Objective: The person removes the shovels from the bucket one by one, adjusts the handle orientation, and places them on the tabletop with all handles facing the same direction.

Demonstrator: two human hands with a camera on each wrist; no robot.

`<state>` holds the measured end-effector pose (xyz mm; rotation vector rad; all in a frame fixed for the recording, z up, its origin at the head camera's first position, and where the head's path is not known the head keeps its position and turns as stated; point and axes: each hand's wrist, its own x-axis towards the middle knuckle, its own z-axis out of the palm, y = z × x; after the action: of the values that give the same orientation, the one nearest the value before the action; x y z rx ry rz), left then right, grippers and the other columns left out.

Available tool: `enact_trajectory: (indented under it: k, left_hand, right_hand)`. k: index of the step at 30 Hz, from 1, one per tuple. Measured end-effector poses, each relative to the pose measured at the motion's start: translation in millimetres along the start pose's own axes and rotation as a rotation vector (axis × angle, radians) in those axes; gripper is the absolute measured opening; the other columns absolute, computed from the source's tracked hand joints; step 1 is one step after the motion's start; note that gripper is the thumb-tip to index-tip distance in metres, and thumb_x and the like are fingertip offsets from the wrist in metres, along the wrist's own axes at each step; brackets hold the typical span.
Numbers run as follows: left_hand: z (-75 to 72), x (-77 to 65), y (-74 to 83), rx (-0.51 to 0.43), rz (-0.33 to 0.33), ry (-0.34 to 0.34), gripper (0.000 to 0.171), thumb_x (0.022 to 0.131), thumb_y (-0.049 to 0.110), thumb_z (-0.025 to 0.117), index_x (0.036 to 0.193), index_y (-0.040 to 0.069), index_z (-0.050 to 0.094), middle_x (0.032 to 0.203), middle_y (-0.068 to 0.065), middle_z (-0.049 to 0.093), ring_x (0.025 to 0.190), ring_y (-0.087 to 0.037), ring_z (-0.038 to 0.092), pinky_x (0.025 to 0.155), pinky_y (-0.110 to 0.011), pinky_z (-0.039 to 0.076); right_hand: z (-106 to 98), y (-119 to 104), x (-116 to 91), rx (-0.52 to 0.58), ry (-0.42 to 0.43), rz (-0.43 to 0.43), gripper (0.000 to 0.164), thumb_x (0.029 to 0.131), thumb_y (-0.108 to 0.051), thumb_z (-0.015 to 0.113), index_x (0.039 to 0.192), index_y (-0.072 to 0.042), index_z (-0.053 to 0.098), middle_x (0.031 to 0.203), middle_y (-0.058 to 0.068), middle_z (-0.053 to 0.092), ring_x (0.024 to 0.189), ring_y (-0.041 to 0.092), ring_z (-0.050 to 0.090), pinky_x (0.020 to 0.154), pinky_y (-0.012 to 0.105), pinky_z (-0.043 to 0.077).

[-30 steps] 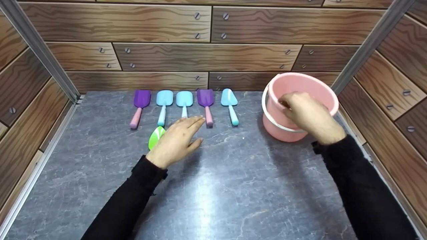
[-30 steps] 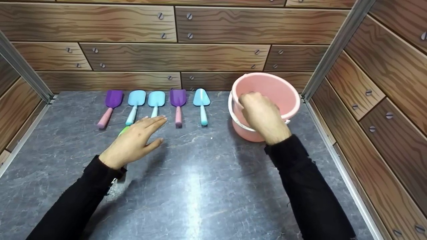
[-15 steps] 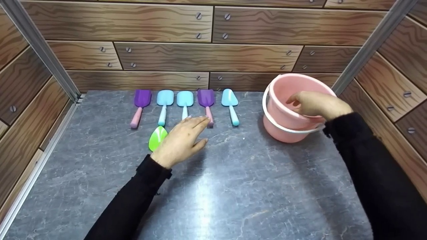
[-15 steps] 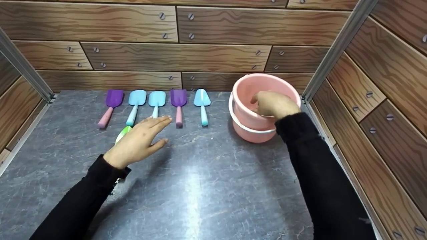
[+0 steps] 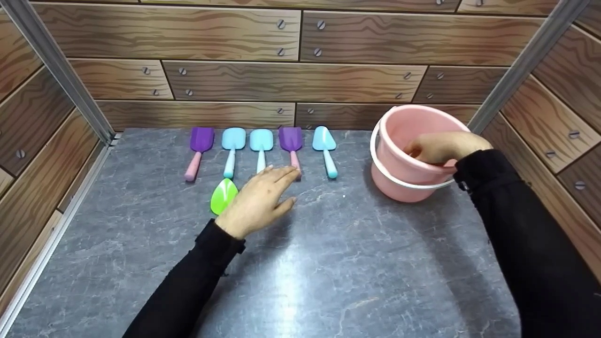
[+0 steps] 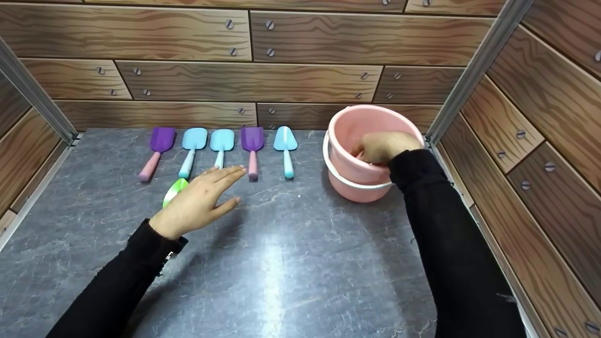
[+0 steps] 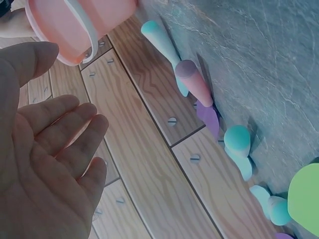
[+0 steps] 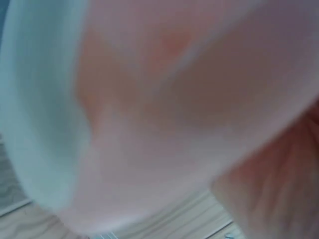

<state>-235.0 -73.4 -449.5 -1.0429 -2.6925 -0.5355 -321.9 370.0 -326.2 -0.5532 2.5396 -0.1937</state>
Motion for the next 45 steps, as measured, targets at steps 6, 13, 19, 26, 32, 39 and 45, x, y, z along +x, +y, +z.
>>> enact_trajectory:
  k: [6,13,19,26,32,39,45]
  left_hand:
    - [-0.4,-0.3,-0.7,-0.003,-0.002,-0.006,0.064,0.118,0.031,0.073,0.172,0.002,0.057,0.174,-0.021,0.063,0.165,-0.039,0.06,0.147,-0.061,0.038]
    - [-0.2,-1.1,-1.6,0.013,0.003,-0.012,0.064,0.119,0.035,0.07,0.173,0.003,0.055,0.175,-0.021,0.062,0.166,-0.038,0.059,0.147,-0.061,0.037]
    - [-1.4,-1.4,-1.7,0.009,0.006,-0.013,0.064,0.119,0.034,0.07,0.173,0.003,0.055,0.175,-0.021,0.062,0.165,-0.038,0.059,0.148,-0.061,0.036]
    - [-2.5,-0.1,-3.0,-0.017,0.001,-0.014,0.064,0.118,0.031,0.072,0.173,0.003,0.055,0.176,-0.022,0.061,0.166,-0.04,0.058,0.148,-0.063,0.035]
    - [-3.6,-0.9,-2.9,-0.023,-0.003,-0.008,0.062,0.118,0.031,0.073,0.171,0.003,0.058,0.176,-0.022,0.061,0.166,-0.04,0.058,0.148,-0.062,0.034]
    - [-3.9,-2.0,-2.9,-0.027,-0.005,-0.005,0.063,0.118,0.031,0.072,0.171,0.002,0.057,0.176,-0.023,0.06,0.166,-0.041,0.058,0.148,-0.064,0.034]
    - [-4.0,-3.0,-3.3,-0.024,-0.012,-0.007,0.063,0.118,0.031,0.072,0.171,0.002,0.056,0.177,-0.023,0.059,0.167,-0.04,0.057,0.149,-0.062,0.033]
  right_hand:
    - [0.1,-1.8,-1.9,-0.02,0.019,0.008,0.015,0.094,-0.006,0.068,0.089,-0.011,0.081,0.068,-0.014,0.054,0.066,0.007,0.047,0.062,0.021,0.038]
    - [-4.0,-3.3,-4.6,0.129,0.054,0.045,0.013,0.102,-0.007,0.067,0.102,-0.001,0.079,0.079,-0.011,0.063,0.073,0.006,0.06,0.068,0.018,0.054]
    - [-6.4,-3.7,-16.5,-0.022,0.296,0.04,0.02,0.092,0.007,0.072,0.11,0.006,0.081,0.096,0.016,0.081,0.088,0.026,0.074,0.084,0.039,0.065]
    - [-11.1,-10.4,-30.6,-0.158,0.506,0.158,0.038,0.095,0.007,0.063,0.129,0.008,0.081,0.128,0.039,0.08,0.103,0.05,0.077,0.089,0.069,0.065]
    - [-13.4,-14.6,-38.0,-0.178,0.561,0.148,0.038,0.097,0.007,0.062,0.13,0.011,0.08,0.13,0.039,0.08,0.106,0.052,0.079,0.09,0.071,0.065]
    - [-13.3,-20.8,-46.0,-0.174,0.62,0.101,0.037,0.097,0.01,0.061,0.13,0.012,0.08,0.127,0.038,0.081,0.107,0.05,0.079,0.093,0.071,0.065]
    - [-14.7,-26.3,-52.3,-0.182,0.647,0.072,0.032,0.097,0.01,0.066,0.126,0.015,0.08,0.124,0.039,0.081,0.108,0.051,0.078,0.097,0.07,0.064]
